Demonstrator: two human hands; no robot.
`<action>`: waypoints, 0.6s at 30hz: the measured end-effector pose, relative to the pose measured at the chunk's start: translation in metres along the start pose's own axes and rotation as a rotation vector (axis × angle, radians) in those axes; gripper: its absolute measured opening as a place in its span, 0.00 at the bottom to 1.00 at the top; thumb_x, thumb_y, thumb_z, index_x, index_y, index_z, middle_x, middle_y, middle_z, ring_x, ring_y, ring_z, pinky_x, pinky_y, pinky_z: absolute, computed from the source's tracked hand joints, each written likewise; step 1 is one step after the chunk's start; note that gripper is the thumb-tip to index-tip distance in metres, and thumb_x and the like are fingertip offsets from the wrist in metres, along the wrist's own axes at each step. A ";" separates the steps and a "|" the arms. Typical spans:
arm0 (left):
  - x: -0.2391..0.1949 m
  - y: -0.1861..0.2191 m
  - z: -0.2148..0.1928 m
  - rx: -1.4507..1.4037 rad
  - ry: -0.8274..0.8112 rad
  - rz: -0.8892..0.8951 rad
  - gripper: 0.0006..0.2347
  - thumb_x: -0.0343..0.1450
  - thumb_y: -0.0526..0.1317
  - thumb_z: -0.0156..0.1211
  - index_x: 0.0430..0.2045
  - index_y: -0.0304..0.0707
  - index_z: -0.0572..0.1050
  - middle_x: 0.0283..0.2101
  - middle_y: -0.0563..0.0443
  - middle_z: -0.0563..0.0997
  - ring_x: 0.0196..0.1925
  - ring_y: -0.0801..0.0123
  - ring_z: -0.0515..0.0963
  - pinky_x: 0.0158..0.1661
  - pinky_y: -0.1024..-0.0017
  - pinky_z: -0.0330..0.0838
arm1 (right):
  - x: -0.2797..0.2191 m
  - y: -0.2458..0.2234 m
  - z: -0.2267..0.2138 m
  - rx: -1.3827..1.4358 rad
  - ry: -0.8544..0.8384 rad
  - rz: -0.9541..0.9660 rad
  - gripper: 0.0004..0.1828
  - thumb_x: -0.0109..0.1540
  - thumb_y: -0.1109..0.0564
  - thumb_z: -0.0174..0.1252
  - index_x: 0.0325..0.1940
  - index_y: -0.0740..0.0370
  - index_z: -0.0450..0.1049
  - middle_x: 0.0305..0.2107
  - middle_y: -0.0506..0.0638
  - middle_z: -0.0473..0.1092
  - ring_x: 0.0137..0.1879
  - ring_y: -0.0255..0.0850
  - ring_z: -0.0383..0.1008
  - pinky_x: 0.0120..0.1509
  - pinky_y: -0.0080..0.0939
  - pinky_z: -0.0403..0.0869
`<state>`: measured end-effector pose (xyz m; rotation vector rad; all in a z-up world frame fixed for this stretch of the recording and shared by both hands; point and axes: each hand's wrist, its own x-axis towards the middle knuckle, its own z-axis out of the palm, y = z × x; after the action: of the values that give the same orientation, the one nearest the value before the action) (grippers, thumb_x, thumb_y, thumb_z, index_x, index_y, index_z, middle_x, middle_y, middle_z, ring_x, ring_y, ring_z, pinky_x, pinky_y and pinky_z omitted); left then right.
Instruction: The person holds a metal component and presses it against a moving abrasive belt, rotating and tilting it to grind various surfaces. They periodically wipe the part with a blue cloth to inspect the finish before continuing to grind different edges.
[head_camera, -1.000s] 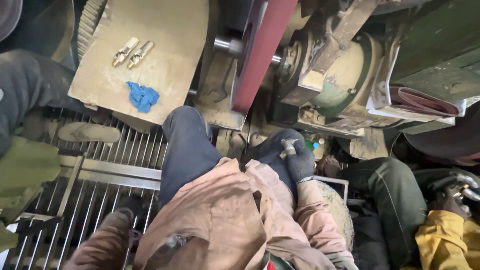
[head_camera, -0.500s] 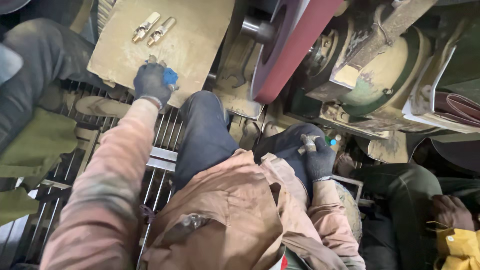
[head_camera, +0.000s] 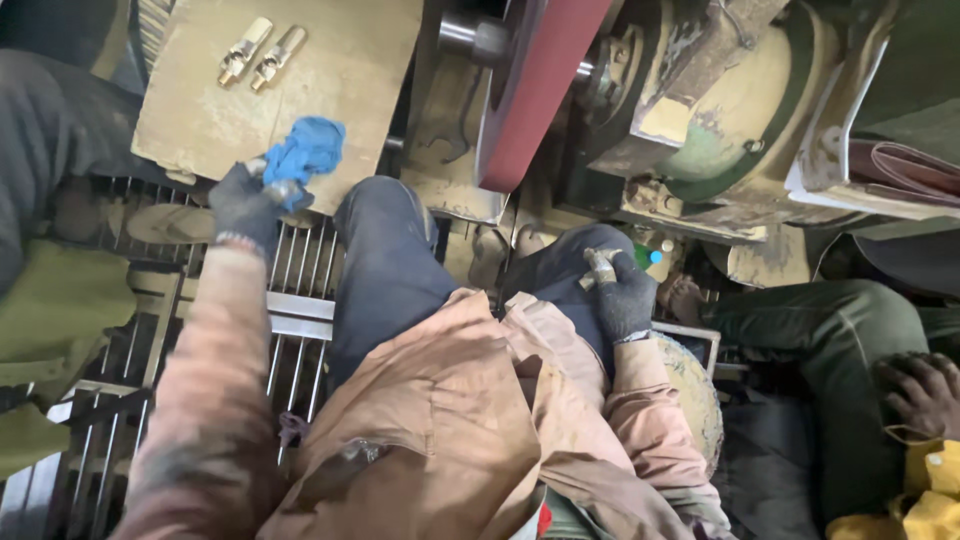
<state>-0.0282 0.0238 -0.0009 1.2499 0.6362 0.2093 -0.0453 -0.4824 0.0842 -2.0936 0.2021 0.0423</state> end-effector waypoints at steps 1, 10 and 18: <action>-0.018 0.002 -0.001 0.003 0.001 -0.005 0.15 0.66 0.20 0.57 0.46 0.21 0.74 0.43 0.37 0.82 0.42 0.56 0.85 0.44 0.61 0.85 | -0.001 0.000 -0.001 -0.001 -0.002 0.006 0.10 0.66 0.57 0.60 0.44 0.66 0.81 0.29 0.51 0.79 0.32 0.33 0.77 0.39 0.33 0.73; -0.124 0.031 0.020 -0.087 -0.407 0.449 0.20 0.64 0.17 0.52 0.49 0.32 0.71 0.58 0.41 0.78 0.64 0.59 0.77 0.65 0.64 0.74 | -0.008 -0.029 0.000 -0.180 -0.025 -0.117 0.10 0.66 0.56 0.63 0.45 0.66 0.81 0.28 0.53 0.79 0.35 0.36 0.80 0.42 0.36 0.76; -0.161 0.006 0.114 -0.101 -0.652 0.284 0.11 0.71 0.23 0.61 0.47 0.29 0.74 0.60 0.39 0.77 0.63 0.55 0.76 0.64 0.64 0.72 | -0.021 -0.064 0.055 0.376 -0.540 -0.002 0.15 0.66 0.59 0.61 0.55 0.69 0.72 0.37 0.50 0.76 0.40 0.35 0.77 0.45 0.35 0.76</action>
<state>-0.0944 -0.1450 0.0783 1.2164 -0.1136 0.0569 -0.0523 -0.4002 0.1134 -1.6387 -0.1142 0.5223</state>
